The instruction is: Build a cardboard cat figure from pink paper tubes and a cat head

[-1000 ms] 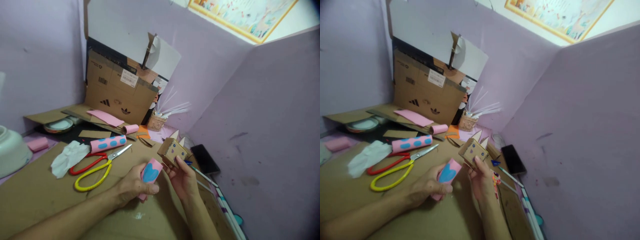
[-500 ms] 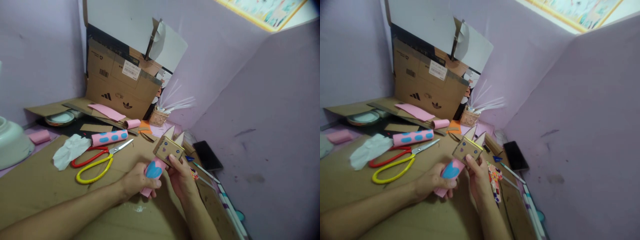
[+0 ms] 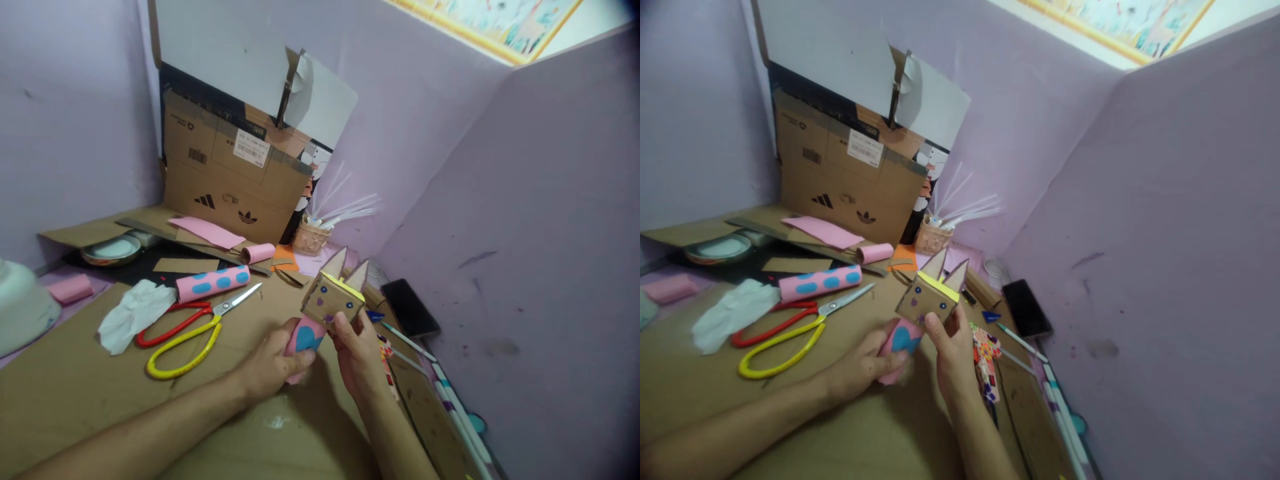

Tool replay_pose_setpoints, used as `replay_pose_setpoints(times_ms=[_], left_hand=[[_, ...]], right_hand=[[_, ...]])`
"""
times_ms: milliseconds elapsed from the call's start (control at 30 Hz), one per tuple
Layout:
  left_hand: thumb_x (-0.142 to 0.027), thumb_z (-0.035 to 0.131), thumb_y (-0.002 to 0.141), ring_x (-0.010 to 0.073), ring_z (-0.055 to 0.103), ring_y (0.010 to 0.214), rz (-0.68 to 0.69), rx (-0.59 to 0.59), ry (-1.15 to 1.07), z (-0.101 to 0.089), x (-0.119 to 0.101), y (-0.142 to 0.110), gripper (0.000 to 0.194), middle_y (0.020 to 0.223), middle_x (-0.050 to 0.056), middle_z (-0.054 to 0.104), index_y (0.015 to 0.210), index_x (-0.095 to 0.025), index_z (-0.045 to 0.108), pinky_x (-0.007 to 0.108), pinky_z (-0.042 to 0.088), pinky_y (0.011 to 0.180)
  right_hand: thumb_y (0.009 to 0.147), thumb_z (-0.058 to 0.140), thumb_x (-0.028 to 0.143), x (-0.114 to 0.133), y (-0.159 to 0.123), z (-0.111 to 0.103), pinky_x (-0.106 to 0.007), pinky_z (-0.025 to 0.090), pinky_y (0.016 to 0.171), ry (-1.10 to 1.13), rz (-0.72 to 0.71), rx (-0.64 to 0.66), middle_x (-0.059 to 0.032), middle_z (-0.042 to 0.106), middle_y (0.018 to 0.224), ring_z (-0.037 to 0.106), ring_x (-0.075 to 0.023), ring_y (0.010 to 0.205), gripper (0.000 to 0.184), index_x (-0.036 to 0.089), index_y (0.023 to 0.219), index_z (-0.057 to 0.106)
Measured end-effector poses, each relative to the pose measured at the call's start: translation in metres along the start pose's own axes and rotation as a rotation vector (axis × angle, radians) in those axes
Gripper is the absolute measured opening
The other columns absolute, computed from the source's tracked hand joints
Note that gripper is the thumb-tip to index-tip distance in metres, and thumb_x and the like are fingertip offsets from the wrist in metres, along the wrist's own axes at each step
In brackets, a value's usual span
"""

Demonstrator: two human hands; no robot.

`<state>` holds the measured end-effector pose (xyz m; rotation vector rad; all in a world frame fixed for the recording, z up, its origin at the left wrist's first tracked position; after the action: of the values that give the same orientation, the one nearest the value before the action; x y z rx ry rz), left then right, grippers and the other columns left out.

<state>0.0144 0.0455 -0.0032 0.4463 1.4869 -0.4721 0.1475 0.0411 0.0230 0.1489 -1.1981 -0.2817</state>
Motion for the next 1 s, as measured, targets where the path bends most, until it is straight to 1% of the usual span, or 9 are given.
replay_pose_setpoints(times_ms=[133,233,300,400,500,700,867,933,1000], left_hand=[[-0.035,0.062,0.073,0.0141,0.045,0.064,0.048,-0.024,0.044,0.001,0.003,0.003,0.033,0.068,-0.004,0.049,0.098,-0.015,0.054,0.024,0.038,0.060],[-0.030,0.062,0.072,0.0121,0.042,0.059,0.053,-0.010,0.042,0.002,0.001,0.005,0.033,0.068,-0.004,0.050,0.100,-0.014,0.054,0.024,0.037,0.056],[-0.027,0.063,0.070,0.0127,0.045,0.062,0.047,-0.017,0.032,0.002,0.000,0.005,0.032,0.072,-0.002,0.054,0.098,-0.014,0.056,0.025,0.039,0.059],[-0.027,0.066,0.067,0.0143,0.049,0.066,0.014,-0.069,-0.015,0.000,0.001,0.007,0.029,0.075,0.000,0.059,0.092,-0.013,0.060,0.026,0.041,0.064],[-0.028,0.068,0.065,0.0143,0.050,0.063,-0.018,-0.108,-0.034,-0.001,0.004,0.009,0.027,0.071,0.001,0.060,0.086,-0.012,0.062,0.027,0.042,0.061],[-0.027,0.070,0.061,0.0156,0.055,0.064,-0.069,-0.127,-0.018,-0.001,0.006,0.008,0.032,0.072,0.000,0.063,0.088,-0.013,0.061,0.029,0.045,0.064],[-0.026,0.071,0.057,0.0159,0.054,0.060,-0.117,-0.151,0.025,0.002,0.002,0.006,0.025,0.064,-0.002,0.060,0.076,-0.015,0.059,0.030,0.045,0.061],[-0.026,0.071,0.055,0.0171,0.055,0.061,-0.140,-0.158,0.035,0.003,0.001,0.004,0.027,0.064,-0.002,0.061,0.077,-0.015,0.059,0.032,0.046,0.063],[-0.024,0.072,0.055,0.0190,0.057,0.067,-0.150,-0.168,0.058,0.004,0.000,0.002,0.031,0.070,0.000,0.063,0.082,-0.014,0.060,0.034,0.046,0.067]], right_hand=[[0.078,0.067,0.039,0.001,0.003,-0.002,-0.040,0.041,0.097,-0.004,-0.038,-0.001,-0.0062,0.068,0.107,0.057,-0.0248,0.110,0.043,0.023,0.117,0.056],[0.078,0.068,0.037,0.003,0.004,0.000,-0.040,0.041,0.098,0.013,-0.027,0.028,-0.0061,0.069,0.106,0.057,-0.0250,0.111,0.042,0.023,0.116,0.057],[0.077,0.069,0.035,0.004,0.004,0.001,-0.040,0.040,0.099,0.010,-0.016,0.057,-0.0059,0.069,0.106,0.057,-0.0250,0.112,0.042,0.024,0.115,0.057],[0.077,0.070,0.033,0.002,0.004,0.000,-0.041,0.041,0.098,-0.006,0.006,0.079,-0.0060,0.069,0.107,0.059,-0.0251,0.108,0.041,0.024,0.115,0.058],[0.076,0.071,0.031,0.001,0.004,-0.001,-0.041,0.044,0.095,-0.010,0.007,0.082,-0.0059,0.068,0.108,0.060,-0.0249,0.105,0.040,0.023,0.114,0.059],[0.071,0.073,0.027,0.006,0.005,0.000,-0.039,0.047,0.090,-0.032,-0.003,0.099,-0.0061,0.070,0.104,0.063,-0.0245,0.099,0.037,0.020,0.106,0.062],[0.068,0.075,0.027,0.014,0.002,0.007,-0.035,0.050,0.086,-0.076,0.005,0.162,-0.0021,0.071,0.100,0.064,-0.0219,0.097,0.038,0.022,0.103,0.060],[0.066,0.076,0.029,0.016,0.001,0.009,-0.035,0.050,0.086,-0.089,0.015,0.185,-0.0017,0.071,0.100,0.064,-0.0221,0.096,0.039,0.023,0.102,0.060],[0.064,0.077,0.031,0.017,0.000,0.009,-0.037,0.050,0.085,-0.110,0.026,0.199,-0.0022,0.071,0.102,0.065,-0.0227,0.095,0.041,0.022,0.101,0.060]])
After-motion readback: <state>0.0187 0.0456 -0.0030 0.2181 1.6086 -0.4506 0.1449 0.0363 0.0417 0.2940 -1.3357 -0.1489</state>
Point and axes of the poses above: each hand's wrist, its own y-axis towards the middle knuckle, its own z-axis out of the palm, x = y × z, the point moved 4 cm from there along y, towards the middle knuckle
